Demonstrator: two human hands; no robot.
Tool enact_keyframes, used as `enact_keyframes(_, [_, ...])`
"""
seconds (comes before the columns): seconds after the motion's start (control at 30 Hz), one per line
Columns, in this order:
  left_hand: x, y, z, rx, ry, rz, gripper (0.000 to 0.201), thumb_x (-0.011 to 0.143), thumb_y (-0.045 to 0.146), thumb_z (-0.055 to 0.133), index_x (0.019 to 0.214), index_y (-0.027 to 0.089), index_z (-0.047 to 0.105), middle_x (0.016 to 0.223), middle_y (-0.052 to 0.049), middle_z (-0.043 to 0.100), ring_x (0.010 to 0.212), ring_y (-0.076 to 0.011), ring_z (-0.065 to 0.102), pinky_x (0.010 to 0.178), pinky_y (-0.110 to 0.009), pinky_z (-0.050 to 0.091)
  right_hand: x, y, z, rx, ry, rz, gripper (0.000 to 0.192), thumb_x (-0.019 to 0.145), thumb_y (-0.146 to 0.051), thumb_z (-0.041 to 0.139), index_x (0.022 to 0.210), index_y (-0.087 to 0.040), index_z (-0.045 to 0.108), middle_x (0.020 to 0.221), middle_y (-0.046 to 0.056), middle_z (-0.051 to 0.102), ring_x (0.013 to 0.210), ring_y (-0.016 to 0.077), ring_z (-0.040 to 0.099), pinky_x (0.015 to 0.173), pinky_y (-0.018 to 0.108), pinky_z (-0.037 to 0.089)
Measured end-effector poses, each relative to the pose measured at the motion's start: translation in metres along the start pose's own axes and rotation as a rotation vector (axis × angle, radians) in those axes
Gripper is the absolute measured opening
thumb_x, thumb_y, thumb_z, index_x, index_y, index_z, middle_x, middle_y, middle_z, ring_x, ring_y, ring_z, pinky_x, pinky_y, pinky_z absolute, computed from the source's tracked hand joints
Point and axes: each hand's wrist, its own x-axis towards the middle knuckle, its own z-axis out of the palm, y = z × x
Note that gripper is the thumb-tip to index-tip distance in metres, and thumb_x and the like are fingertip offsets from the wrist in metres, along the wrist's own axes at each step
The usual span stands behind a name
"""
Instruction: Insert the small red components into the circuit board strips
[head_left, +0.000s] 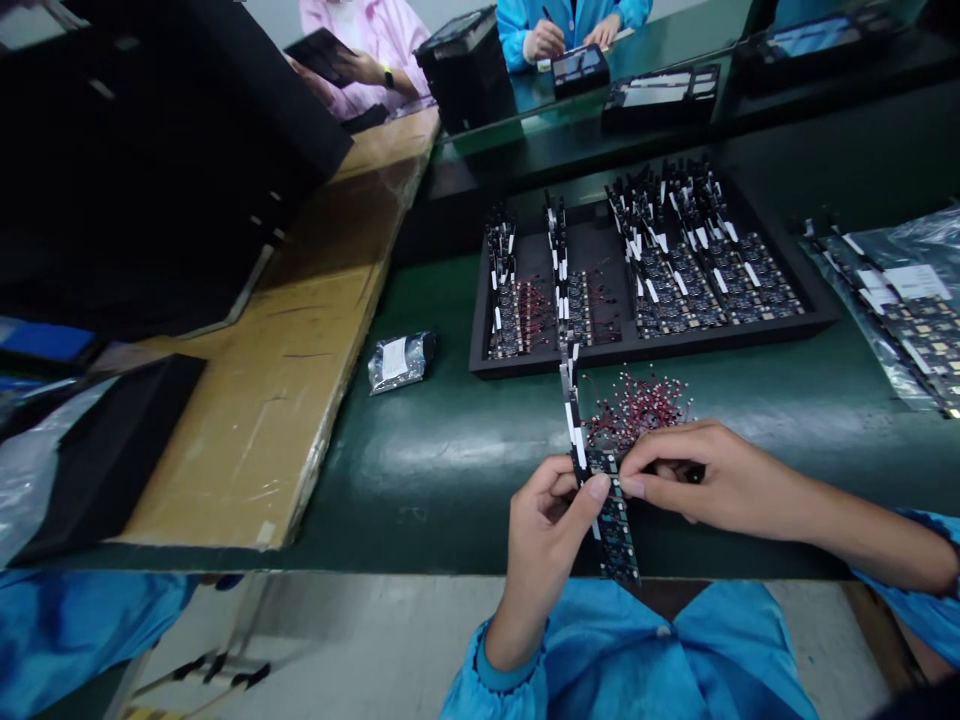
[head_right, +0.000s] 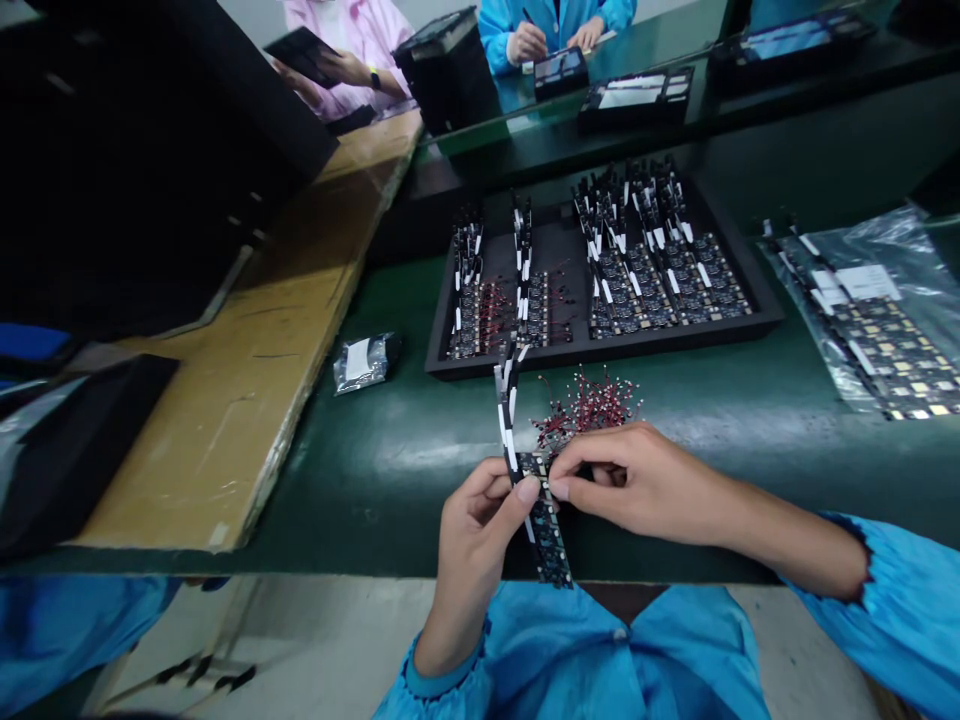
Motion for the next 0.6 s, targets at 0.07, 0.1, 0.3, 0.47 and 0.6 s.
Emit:
enact_keyframes(0.07, [0.0002,0.0005,-0.0002,0.003,-0.004,0.021,0.011,0.079,0.034,0.078,0.082,0.023,0.078,0.069,-0.007,0.080,0.061,-0.0292,0.071,0.055,-0.033,0.053,0.0010,0.0004,-0.0005,0.000,-0.005,-0.019,0.017,0.097,-0.038,0.063,0.094,-0.025,0.074,0.075,-0.005,0.067,0.056,0.0091,0.057,0.053,0.023,0.042])
enact_keyframes(0.1, [0.0002,0.0009,-0.0003,0.003,-0.007,0.037,0.011,0.080,0.033,0.077,0.081,0.022,0.078,0.070,-0.007,0.080,0.063,-0.0289,0.071,0.056,-0.033,0.053,0.0014,0.0007,-0.0007,-0.001,-0.006,-0.030,0.017,0.097,-0.038,0.063,0.094,-0.025,0.074,0.076,-0.005,0.067,0.057,0.0093,0.057,0.055,0.023,0.042])
enact_keyframes(0.3, [-0.0013,0.0021,-0.0020,0.022,-0.046,0.067,0.012,0.083,0.031,0.074,0.086,0.021,0.079,0.073,-0.008,0.077,0.067,-0.0304,0.069,0.058,-0.034,0.054,0.0012,0.0026,-0.0012,0.010,-0.030,-0.023,0.019,0.097,-0.042,0.063,0.097,-0.027,0.075,0.074,-0.003,0.067,0.054,0.0109,0.058,0.053,0.024,0.044])
enact_keyframes(0.47, [-0.0026,0.0005,-0.0031,0.053,-0.052,0.045,0.012,0.082,0.033,0.075,0.082,0.021,0.078,0.072,-0.008,0.077,0.063,-0.0297,0.067,0.054,-0.033,0.050,-0.0002,0.0031,-0.0012,0.039,-0.062,0.031,0.022,0.097,-0.046,0.062,0.095,-0.027,0.075,0.072,-0.003,0.065,0.052,0.0116,0.058,0.051,0.024,0.044])
enact_keyframes(0.6, [-0.0027,0.0006,-0.0025,0.065,-0.049,0.047,0.013,0.082,0.033,0.075,0.081,0.020,0.077,0.071,-0.008,0.077,0.061,-0.0286,0.066,0.053,-0.032,0.049,-0.0003,0.0037,0.0003,0.070,-0.066,0.098,0.025,0.095,-0.049,0.063,0.091,-0.027,0.075,0.066,-0.004,0.064,0.050,0.0125,0.057,0.048,0.024,0.041])
